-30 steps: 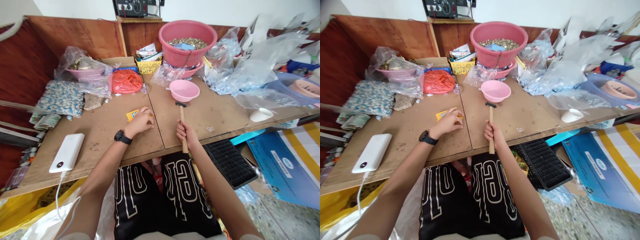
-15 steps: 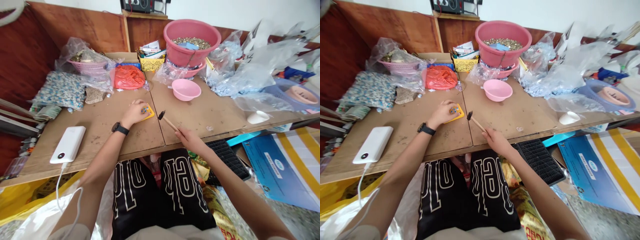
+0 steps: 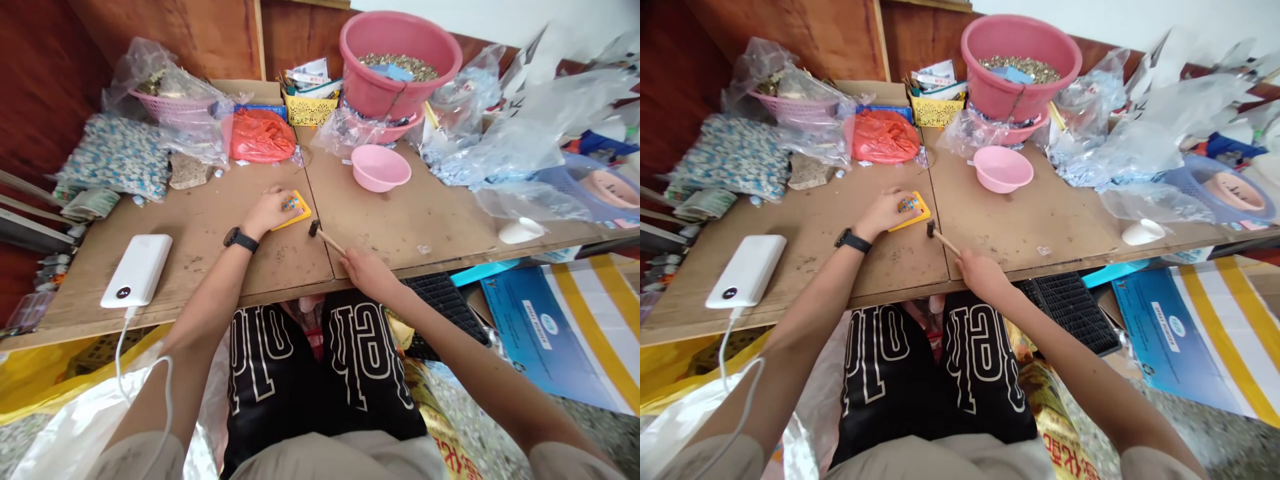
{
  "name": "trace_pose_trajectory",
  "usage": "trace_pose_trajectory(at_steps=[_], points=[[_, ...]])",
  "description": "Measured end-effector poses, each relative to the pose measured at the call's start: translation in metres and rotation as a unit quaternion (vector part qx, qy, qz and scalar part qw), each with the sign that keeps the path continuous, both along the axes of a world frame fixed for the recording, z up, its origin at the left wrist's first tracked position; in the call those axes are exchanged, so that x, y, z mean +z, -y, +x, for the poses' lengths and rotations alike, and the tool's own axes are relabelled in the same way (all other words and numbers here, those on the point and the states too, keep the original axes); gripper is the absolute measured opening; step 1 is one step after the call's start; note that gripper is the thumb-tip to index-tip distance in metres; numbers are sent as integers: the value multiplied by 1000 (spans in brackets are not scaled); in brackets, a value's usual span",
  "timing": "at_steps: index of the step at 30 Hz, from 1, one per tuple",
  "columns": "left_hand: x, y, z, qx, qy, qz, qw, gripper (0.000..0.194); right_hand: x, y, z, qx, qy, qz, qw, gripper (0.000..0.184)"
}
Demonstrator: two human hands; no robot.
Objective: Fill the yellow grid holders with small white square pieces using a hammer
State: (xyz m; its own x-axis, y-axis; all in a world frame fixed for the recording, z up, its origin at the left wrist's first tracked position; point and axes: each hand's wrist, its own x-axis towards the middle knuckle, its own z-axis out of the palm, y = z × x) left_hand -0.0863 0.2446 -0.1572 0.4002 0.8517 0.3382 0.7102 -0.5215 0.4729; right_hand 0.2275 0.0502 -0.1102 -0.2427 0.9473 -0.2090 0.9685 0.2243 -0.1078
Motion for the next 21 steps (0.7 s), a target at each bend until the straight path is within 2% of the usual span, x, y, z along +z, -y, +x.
trace_pose_trajectory(at_steps=[5,9,14,21], points=[[-1,0,1,4,-1,-1,1000,64,-5,-1,-2,-14,-4,-18,1000,31],[-1,-1,0,8,-3,-2,1000,65,-14,-7,14,4,-124,5,992,31],[1,-1,-2,1,8,-9,1000,64,-30,-16,33,-49,-309,-13,950,41],[6,3,-1,5,2,-17,1000,63,-41,-16,34,-118,-418,-95,896,47]])
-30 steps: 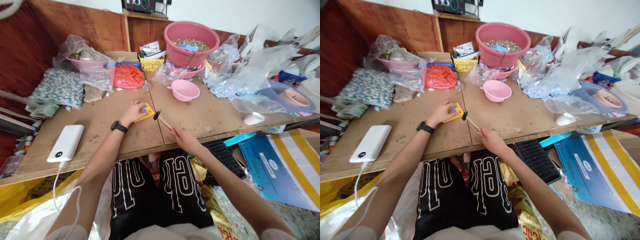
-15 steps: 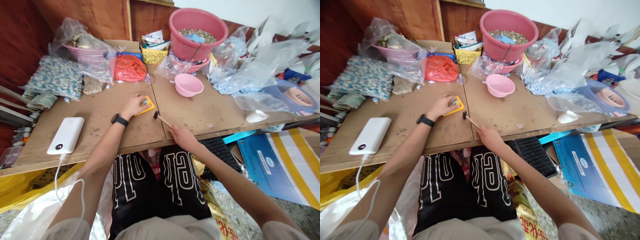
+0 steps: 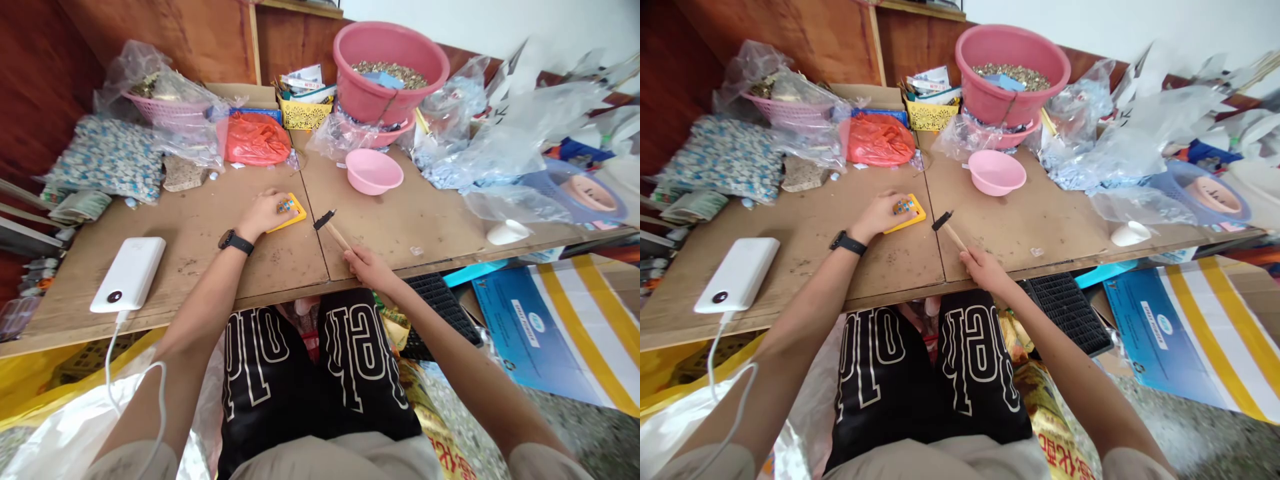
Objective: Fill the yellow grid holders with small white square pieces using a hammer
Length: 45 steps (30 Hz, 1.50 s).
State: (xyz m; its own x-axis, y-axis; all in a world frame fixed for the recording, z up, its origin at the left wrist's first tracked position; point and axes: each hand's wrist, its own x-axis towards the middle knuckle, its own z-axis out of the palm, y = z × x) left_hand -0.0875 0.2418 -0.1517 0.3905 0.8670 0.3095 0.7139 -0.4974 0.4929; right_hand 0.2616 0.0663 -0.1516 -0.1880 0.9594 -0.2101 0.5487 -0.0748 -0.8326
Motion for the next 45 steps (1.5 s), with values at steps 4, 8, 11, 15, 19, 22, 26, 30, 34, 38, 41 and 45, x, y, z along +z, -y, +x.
trace_pose_trajectory(at_steps=[4,8,11,15,19,22,26,30,34,38,41,45], points=[[5,5,1,1,-13,1,1000,62,2,1,-2,-9,-13,-6,1000,46],[13,15,7,0,-43,18,999,71,8,2,-4,-14,-25,-29,999,44],[18,24,19,-25,-53,23,998,80,12,2,-5,-20,-41,-46,998,43],[20,33,33,-45,-63,23,997,76,11,2,-5,-33,-69,-55,996,43],[19,35,37,-41,-65,15,997,75,8,3,-4,-39,-90,-51,994,43],[19,35,37,-31,-73,13,997,79,7,2,-3,-36,-97,-47,994,42],[18,38,41,-23,-81,15,996,81,5,1,-2,-42,-102,-48,993,41],[17,42,46,-16,-85,19,996,79,6,0,-2,-41,-108,-54,992,40],[16,43,51,-21,-89,24,995,77,7,-1,-2,-41,-113,-53,991,39],[15,43,53,-27,-78,19,996,80,8,0,-2,-45,-120,-57,990,40],[13,41,52,-26,-73,18,997,81,10,1,-2,-48,-124,-63,989,40],[13,36,47,-29,-65,14,997,77,13,1,-3,-52,-132,-73,987,37]])
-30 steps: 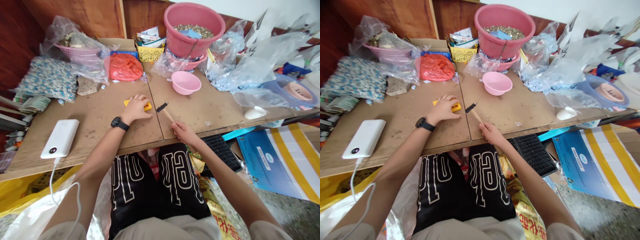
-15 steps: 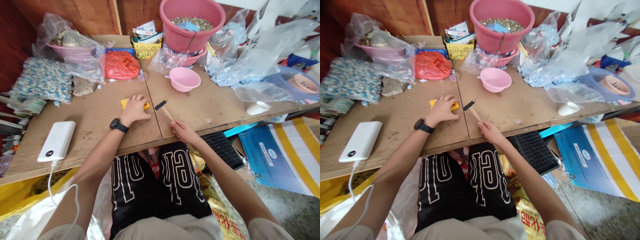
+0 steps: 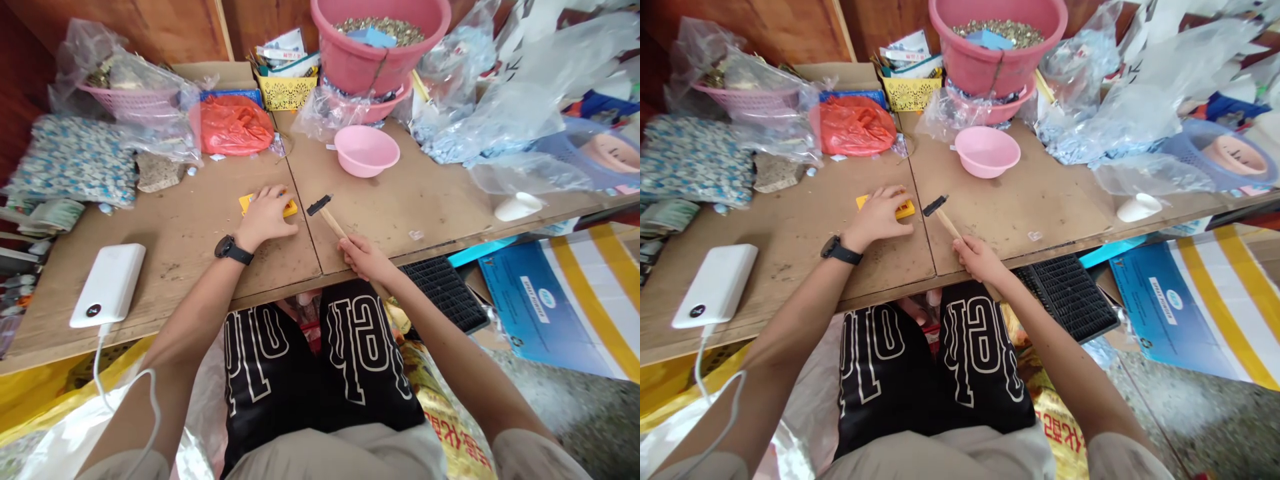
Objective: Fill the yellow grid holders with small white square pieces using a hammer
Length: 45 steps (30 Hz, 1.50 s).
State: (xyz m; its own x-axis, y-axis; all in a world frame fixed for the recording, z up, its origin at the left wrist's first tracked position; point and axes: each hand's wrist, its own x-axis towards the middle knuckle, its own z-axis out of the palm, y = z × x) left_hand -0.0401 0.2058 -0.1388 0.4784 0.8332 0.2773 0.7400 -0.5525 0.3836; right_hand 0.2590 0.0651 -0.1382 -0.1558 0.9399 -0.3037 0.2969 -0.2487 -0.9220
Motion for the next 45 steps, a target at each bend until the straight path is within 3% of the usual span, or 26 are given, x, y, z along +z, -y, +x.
trace_pose_trajectory(at_steps=[7,22,28,32,36,39,42,45], points=[[11,-11,-4,4,105,7,994,17,1,0,1,3,-22,-8,1000,39],[13,-11,0,-31,123,-13,992,38,-1,-1,3,5,-29,-12,1000,39],[17,-11,-4,-31,156,2,987,18,-4,-1,3,1,-32,0,999,40],[12,-16,-12,-16,144,6,989,24,-5,0,3,-2,-32,5,999,42],[7,-26,-27,48,168,16,984,34,-7,1,3,-6,-33,14,999,45],[8,-33,-51,164,147,42,975,32,-7,2,3,-8,-37,9,999,48],[12,-39,-85,322,109,70,938,21,-7,2,3,-10,-39,4,999,48],[12,-41,-125,446,83,66,889,24,-7,2,2,-12,-40,7,999,46]])
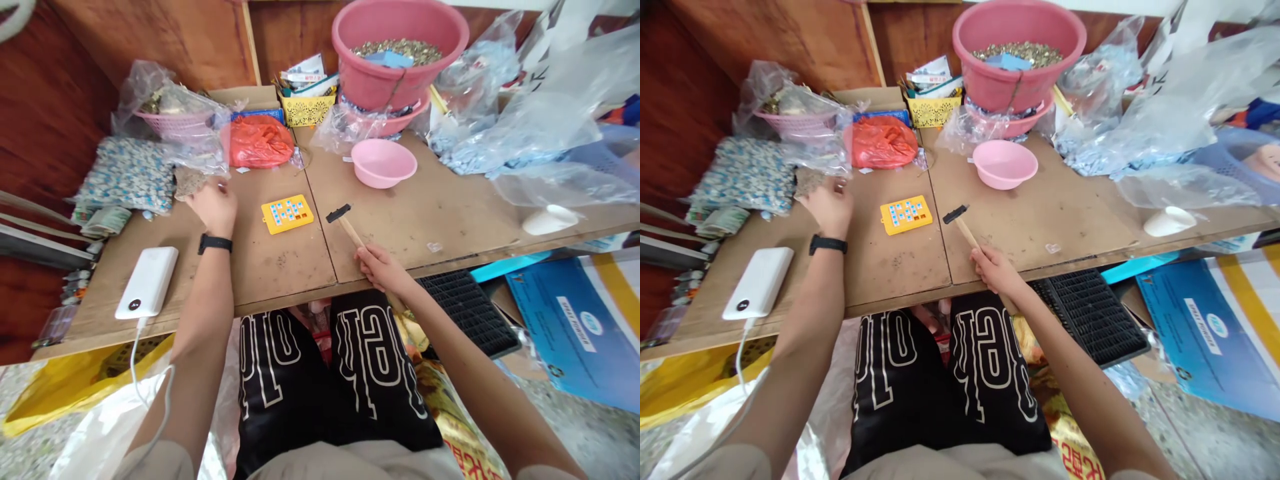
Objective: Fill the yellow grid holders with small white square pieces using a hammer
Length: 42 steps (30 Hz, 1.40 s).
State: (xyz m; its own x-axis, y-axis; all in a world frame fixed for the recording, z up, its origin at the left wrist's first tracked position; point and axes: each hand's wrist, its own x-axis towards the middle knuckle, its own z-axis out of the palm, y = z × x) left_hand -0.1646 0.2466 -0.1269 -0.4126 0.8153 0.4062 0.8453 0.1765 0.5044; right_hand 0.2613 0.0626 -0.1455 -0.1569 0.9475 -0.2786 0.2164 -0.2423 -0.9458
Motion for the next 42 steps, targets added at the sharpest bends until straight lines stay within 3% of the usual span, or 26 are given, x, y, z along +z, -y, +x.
trace_pose_trajectory(at_steps=[3,7,16,25,29,33,42], points=[[-2,1,-33,60,0,-51,997,25,0,0,0,-2,0,2,1000,45],[-4,4,-52,44,16,-112,993,25,1,-1,0,1,0,-1,1000,44],[-11,-4,-45,50,-17,-138,989,30,4,2,-2,-11,-13,-8,1000,44],[-15,-14,-43,3,-28,-165,986,31,4,2,-3,-22,-16,-3,1000,47],[-14,-18,-21,-59,-2,-125,990,33,4,2,-2,-23,-17,-2,1000,49],[-8,-13,14,-167,3,-92,982,32,3,2,-2,-26,-17,-6,999,48],[5,17,91,-424,8,-64,903,26,4,3,-3,-31,-17,-9,999,45]])
